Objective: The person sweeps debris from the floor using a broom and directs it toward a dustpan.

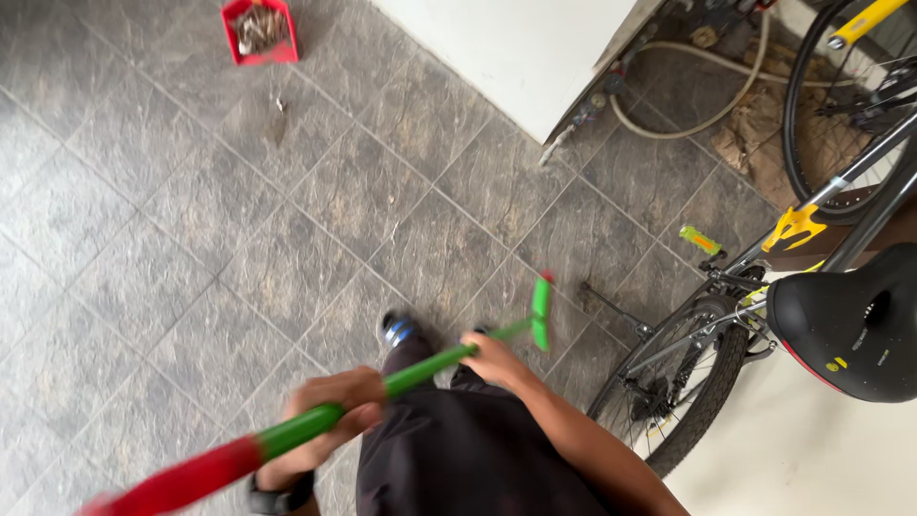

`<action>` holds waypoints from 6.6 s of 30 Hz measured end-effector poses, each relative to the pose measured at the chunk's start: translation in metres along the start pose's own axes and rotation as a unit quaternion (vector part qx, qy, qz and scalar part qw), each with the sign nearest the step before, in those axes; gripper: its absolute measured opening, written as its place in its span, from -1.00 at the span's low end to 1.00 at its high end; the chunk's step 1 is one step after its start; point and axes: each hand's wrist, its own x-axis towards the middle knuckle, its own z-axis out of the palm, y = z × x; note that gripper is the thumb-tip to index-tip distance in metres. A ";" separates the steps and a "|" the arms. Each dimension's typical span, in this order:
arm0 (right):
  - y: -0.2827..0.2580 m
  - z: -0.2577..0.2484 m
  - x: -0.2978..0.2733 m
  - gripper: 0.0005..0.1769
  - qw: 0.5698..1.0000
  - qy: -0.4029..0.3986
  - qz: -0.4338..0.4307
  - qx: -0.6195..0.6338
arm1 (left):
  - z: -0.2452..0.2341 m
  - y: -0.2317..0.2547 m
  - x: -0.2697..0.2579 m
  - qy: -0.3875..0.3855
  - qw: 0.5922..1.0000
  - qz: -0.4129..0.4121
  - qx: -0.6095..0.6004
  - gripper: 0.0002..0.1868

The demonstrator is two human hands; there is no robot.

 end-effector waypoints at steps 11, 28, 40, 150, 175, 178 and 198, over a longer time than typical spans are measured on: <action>0.087 -0.010 -0.037 -0.72 0.977 0.111 0.181 0.010 | 0.047 -0.091 0.044 -0.209 0.973 -0.075 0.071 -0.77; -0.083 0.048 0.077 -0.65 0.998 0.022 0.058 0.028 | -0.119 0.027 0.025 -0.233 0.964 0.113 0.068 -0.67; -0.027 0.077 0.055 -0.70 0.978 0.149 0.138 0.046 | -0.081 -0.059 0.004 -0.166 0.981 -0.040 0.094 -0.75; -0.186 0.175 0.142 -0.68 0.965 0.216 0.067 0.134 | -0.247 0.063 -0.013 -0.212 0.971 0.105 0.030 -0.65; -0.064 0.247 0.044 -0.81 0.923 0.223 0.017 0.314 | -0.164 0.014 -0.043 -0.341 0.937 0.038 0.066 -0.61; -0.059 0.252 0.017 -0.78 0.936 0.204 0.043 0.284 | -0.156 0.020 -0.060 -0.339 0.939 0.003 0.060 -0.66; 0.002 0.251 -0.009 -0.68 0.911 0.325 0.239 0.088 | -0.126 -0.072 -0.086 -0.329 0.940 -0.006 0.086 -0.82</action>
